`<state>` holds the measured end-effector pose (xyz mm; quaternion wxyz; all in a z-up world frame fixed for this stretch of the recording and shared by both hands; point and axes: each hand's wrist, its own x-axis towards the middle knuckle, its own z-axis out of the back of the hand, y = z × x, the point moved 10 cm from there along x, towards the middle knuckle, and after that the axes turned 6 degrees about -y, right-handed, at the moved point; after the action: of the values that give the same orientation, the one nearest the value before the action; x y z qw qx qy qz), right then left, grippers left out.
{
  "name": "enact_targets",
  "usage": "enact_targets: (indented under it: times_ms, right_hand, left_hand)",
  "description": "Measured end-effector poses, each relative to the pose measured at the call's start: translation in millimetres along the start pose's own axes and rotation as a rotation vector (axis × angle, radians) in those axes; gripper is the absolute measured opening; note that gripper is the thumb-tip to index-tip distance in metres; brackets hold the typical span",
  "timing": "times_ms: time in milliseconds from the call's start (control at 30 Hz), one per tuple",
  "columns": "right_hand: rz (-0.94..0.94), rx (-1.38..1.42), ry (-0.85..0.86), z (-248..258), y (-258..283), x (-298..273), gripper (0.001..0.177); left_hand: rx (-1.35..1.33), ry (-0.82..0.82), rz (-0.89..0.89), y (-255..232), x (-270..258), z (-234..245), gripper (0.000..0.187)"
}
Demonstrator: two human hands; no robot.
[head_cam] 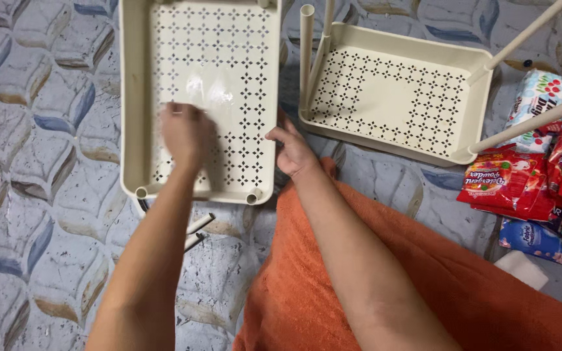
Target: The person assembles a white plastic storage rack by inserting legs and connecting pieces into two perforated trays. They handle the trays, legs, and small connectors by hand, arranging and fitting the components together on the floor.
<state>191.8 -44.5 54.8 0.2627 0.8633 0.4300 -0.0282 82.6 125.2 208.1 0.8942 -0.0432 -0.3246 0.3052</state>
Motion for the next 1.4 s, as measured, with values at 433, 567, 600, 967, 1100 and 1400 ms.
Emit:
enact_targets:
  times_ms: [433,567,600,967,1100,1400]
  right_hand:
    - [0.012,0.027,0.015,6.1,-3.9,6.8,0.079]
    - [0.023,0.025,-0.025,12.2,-7.2,10.0,0.077]
    - [0.034,0.059,0.008,10.0,-7.3,10.9,0.077]
    - [0.083,0.077,-0.009,11.9,-4.2,12.0,0.077]
    - [0.068,0.078,-0.034,13.8,-5.3,11.9,0.073]
    - [0.071,0.013,-0.046,8.0,4.5,2.4,0.073]
  left_hand:
    - [-0.245,0.249,0.000,-44.4,-10.6,-31.1,0.015]
    - [-0.316,0.150,-0.033,-43.3,-1.9,-29.2,0.015]
    - [-0.408,0.163,0.129,-21.8,3.9,-36.2,0.015]
    - [-0.798,-0.398,0.237,81.1,52.3,75.1,0.063]
    - [-0.365,-0.392,0.202,100.3,31.1,73.3,0.053]
    - [-0.237,0.144,0.558,172.0,-1.6,20.0,0.076]
